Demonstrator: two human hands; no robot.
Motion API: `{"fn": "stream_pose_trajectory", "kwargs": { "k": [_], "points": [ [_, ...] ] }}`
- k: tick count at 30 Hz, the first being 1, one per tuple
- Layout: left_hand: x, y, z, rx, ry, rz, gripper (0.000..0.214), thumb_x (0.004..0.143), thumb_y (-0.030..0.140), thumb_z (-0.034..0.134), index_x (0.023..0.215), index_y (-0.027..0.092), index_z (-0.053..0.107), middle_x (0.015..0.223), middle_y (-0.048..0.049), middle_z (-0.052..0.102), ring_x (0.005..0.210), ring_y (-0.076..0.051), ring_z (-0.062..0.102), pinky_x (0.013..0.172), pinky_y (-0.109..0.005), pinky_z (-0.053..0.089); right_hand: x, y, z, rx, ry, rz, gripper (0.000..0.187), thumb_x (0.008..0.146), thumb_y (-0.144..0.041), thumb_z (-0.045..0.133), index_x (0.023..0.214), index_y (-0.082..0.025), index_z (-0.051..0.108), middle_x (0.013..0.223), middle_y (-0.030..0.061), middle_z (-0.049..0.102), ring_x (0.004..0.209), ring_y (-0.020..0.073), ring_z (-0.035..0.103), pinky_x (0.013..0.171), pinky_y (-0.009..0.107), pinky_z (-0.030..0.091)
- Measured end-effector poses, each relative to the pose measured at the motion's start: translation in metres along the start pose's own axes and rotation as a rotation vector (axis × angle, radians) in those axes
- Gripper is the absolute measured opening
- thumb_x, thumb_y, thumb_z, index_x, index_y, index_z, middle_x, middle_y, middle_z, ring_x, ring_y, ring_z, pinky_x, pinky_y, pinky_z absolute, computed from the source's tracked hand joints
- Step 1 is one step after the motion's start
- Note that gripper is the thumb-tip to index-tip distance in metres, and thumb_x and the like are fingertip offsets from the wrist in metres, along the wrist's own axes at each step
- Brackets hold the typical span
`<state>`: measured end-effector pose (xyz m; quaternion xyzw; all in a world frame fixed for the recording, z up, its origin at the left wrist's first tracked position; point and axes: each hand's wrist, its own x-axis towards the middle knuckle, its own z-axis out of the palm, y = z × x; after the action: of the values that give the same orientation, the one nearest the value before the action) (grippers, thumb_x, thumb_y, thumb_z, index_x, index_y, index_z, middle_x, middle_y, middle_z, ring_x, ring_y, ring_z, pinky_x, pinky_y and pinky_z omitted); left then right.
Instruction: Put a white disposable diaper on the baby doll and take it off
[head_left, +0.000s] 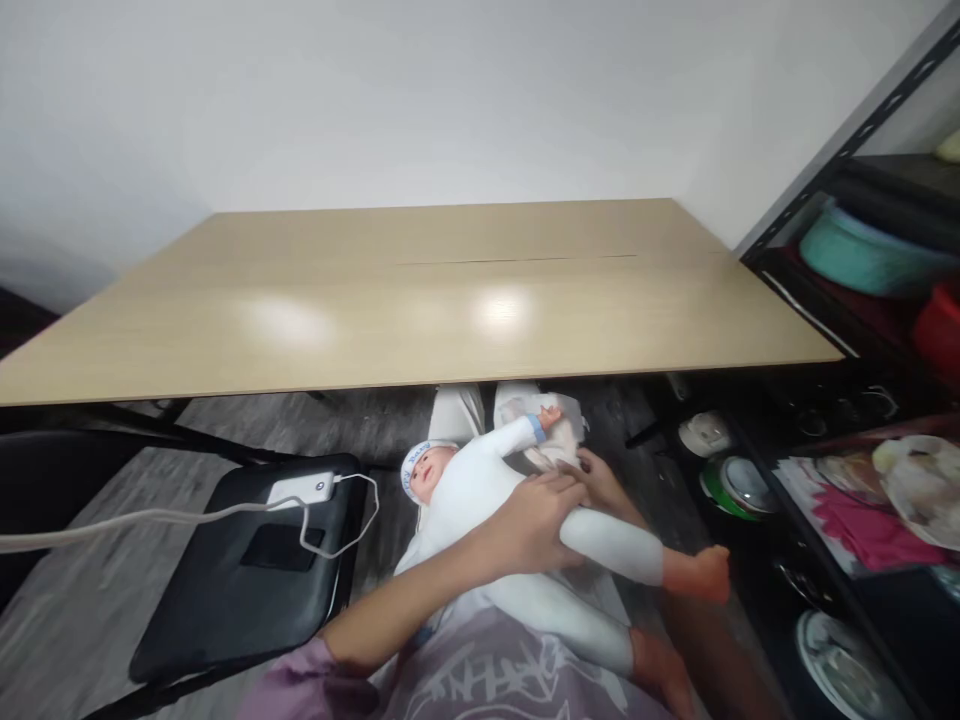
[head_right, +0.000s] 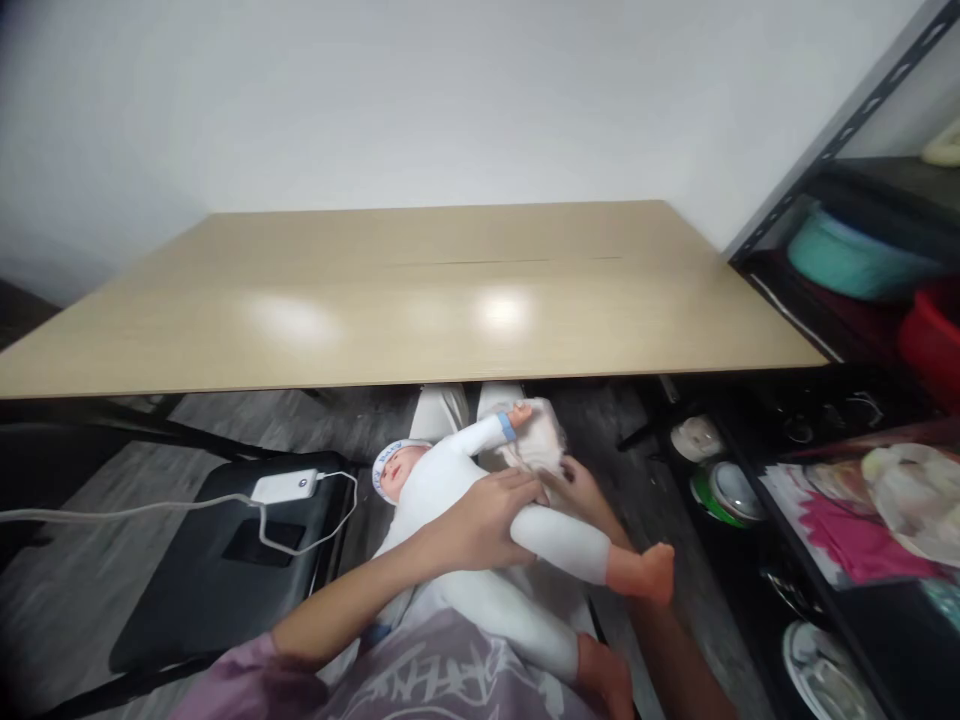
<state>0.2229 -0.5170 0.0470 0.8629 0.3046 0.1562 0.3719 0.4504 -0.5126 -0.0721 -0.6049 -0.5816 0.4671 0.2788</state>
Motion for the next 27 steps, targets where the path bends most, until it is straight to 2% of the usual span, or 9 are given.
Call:
{"fn": "stream_pose_trajectory", "kwargs": {
  "k": [3, 7, 10, 15, 18, 23, 27],
  "points": [
    [-0.005, -0.002, 0.021, 0.100, -0.070, 0.000, 0.044, 0.077, 0.031, 0.084, 0.117, 0.025, 0.066, 0.121, -0.0083, 0.076, 0.111, -0.035, 0.070, 0.096, -0.043, 0.053, 0.047, 0.008, 0.035, 0.068, 0.130, 0.057, 0.036, 0.101, -0.055, 0.068, 0.099, -0.018, 0.069, 0.091, 0.0081, 0.075, 0.091, 0.0267, 0.072, 0.080, 0.037, 0.063],
    [-0.011, -0.005, 0.040, 0.216, -0.148, 0.003, 0.039, 0.081, 0.033, 0.082, 0.116, 0.023, 0.067, 0.116, -0.0099, 0.076, 0.104, -0.034, 0.069, 0.086, -0.045, 0.050, 0.090, 0.020, 0.063, 0.134, 0.255, 0.045, 0.030, 0.099, -0.047, 0.062, 0.111, -0.021, 0.072, 0.117, 0.0114, 0.080, 0.122, 0.0283, 0.071, 0.107, 0.041, 0.058],
    [-0.012, -0.007, 0.044, 0.221, -0.133, 0.003, 0.039, 0.081, 0.034, 0.083, 0.115, 0.024, 0.067, 0.116, -0.0098, 0.076, 0.102, -0.034, 0.069, 0.084, -0.045, 0.049, 0.103, 0.033, 0.070, 0.166, 0.304, 0.047, 0.032, 0.098, -0.048, 0.058, 0.111, -0.023, 0.072, 0.127, 0.0131, 0.079, 0.125, 0.0304, 0.071, 0.112, 0.046, 0.056],
    [-0.008, -0.014, 0.050, 0.199, -0.100, 0.021, 0.042, 0.080, 0.034, 0.085, 0.116, 0.025, 0.067, 0.117, -0.0104, 0.076, 0.103, -0.036, 0.068, 0.086, -0.046, 0.048, 0.107, 0.059, 0.075, 0.203, 0.355, 0.064, 0.043, 0.094, -0.062, 0.056, 0.104, -0.021, 0.068, 0.122, 0.0161, 0.079, 0.117, 0.0330, 0.072, 0.106, 0.050, 0.058],
    [-0.008, -0.015, 0.051, 0.205, -0.104, 0.020, 0.045, 0.079, 0.034, 0.085, 0.118, 0.023, 0.067, 0.118, -0.0111, 0.076, 0.105, -0.036, 0.068, 0.087, -0.047, 0.048, 0.104, 0.074, 0.073, 0.227, 0.393, 0.070, 0.053, 0.090, -0.069, 0.060, 0.110, -0.020, 0.066, 0.123, 0.0168, 0.078, 0.118, 0.0326, 0.071, 0.107, 0.050, 0.057],
    [-0.006, -0.009, 0.041, 0.228, -0.200, -0.018, 0.049, 0.083, 0.037, 0.081, 0.127, 0.023, 0.066, 0.125, -0.0112, 0.075, 0.112, -0.035, 0.067, 0.093, -0.045, 0.048, 0.116, 0.088, 0.055, 0.267, 0.451, 0.094, 0.075, 0.084, -0.074, 0.067, 0.136, -0.020, 0.061, 0.145, 0.0186, 0.068, 0.135, 0.0331, 0.064, 0.119, 0.050, 0.049],
    [-0.004, -0.006, 0.034, 0.250, -0.278, -0.037, 0.052, 0.086, 0.040, 0.076, 0.133, 0.021, 0.063, 0.132, -0.0110, 0.073, 0.118, -0.033, 0.066, 0.096, -0.044, 0.048, 0.148, 0.087, 0.038, 0.322, 0.373, 0.114, 0.081, 0.084, -0.071, 0.073, 0.150, -0.025, 0.060, 0.164, 0.0146, 0.057, 0.157, 0.0331, 0.048, 0.131, 0.049, 0.038]
  ]
}}
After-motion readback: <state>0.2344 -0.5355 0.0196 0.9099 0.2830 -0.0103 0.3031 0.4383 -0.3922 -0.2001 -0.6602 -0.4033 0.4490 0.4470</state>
